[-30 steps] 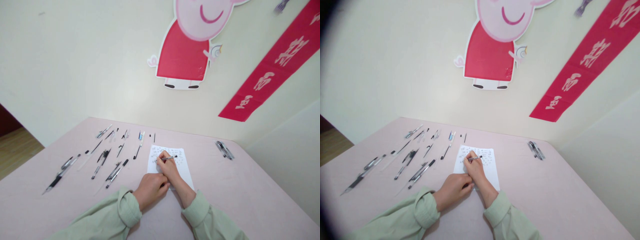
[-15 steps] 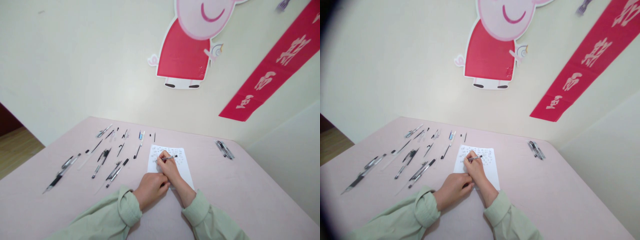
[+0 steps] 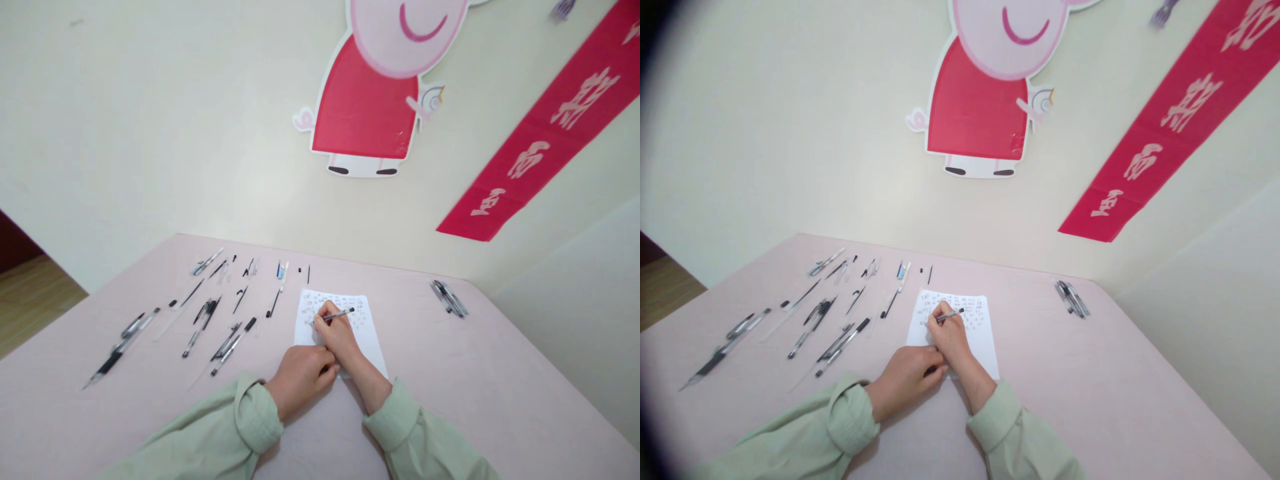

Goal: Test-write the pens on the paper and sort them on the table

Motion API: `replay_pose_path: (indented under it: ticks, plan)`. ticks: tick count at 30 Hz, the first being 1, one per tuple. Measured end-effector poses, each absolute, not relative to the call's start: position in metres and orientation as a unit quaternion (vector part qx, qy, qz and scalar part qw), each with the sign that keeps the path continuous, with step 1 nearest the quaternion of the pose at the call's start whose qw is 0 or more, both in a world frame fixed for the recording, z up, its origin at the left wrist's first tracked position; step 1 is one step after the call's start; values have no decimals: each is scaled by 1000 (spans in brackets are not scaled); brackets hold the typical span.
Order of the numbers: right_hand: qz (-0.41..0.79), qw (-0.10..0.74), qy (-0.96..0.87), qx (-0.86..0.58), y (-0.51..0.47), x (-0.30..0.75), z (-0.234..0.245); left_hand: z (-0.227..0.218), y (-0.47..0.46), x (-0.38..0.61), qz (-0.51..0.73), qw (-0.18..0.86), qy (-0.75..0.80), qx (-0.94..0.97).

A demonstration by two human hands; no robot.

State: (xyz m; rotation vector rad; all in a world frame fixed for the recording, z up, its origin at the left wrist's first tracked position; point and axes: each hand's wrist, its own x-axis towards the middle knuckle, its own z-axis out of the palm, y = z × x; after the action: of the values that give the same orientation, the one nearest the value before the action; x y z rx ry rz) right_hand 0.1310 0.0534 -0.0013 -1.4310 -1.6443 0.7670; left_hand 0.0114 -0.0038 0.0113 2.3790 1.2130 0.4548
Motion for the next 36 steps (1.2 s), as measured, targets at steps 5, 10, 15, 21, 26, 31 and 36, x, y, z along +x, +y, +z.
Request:
replay_pose_path:
  ticks: [5,10,15,21,26,31,36]
  plan:
    - [293,412,-651,-566,54,132,-2,11,-4,12,161,218,444,854]
    - [305,421,-637,-569,54,132,-3,11,-3,11,164,221,442,854]
    - [324,442,-618,-564,56,134,-3,9,-4,11,168,237,439,850]
    - [396,547,-506,-537,67,147,-9,14,10,7,347,421,461,700]
    - [414,578,-480,-514,69,149,-11,19,32,-3,508,577,482,421]
    - [433,573,-503,-482,65,146,-4,19,44,-8,532,685,445,225]
    - [449,569,-506,-468,63,148,-1,16,44,-7,530,694,425,240]
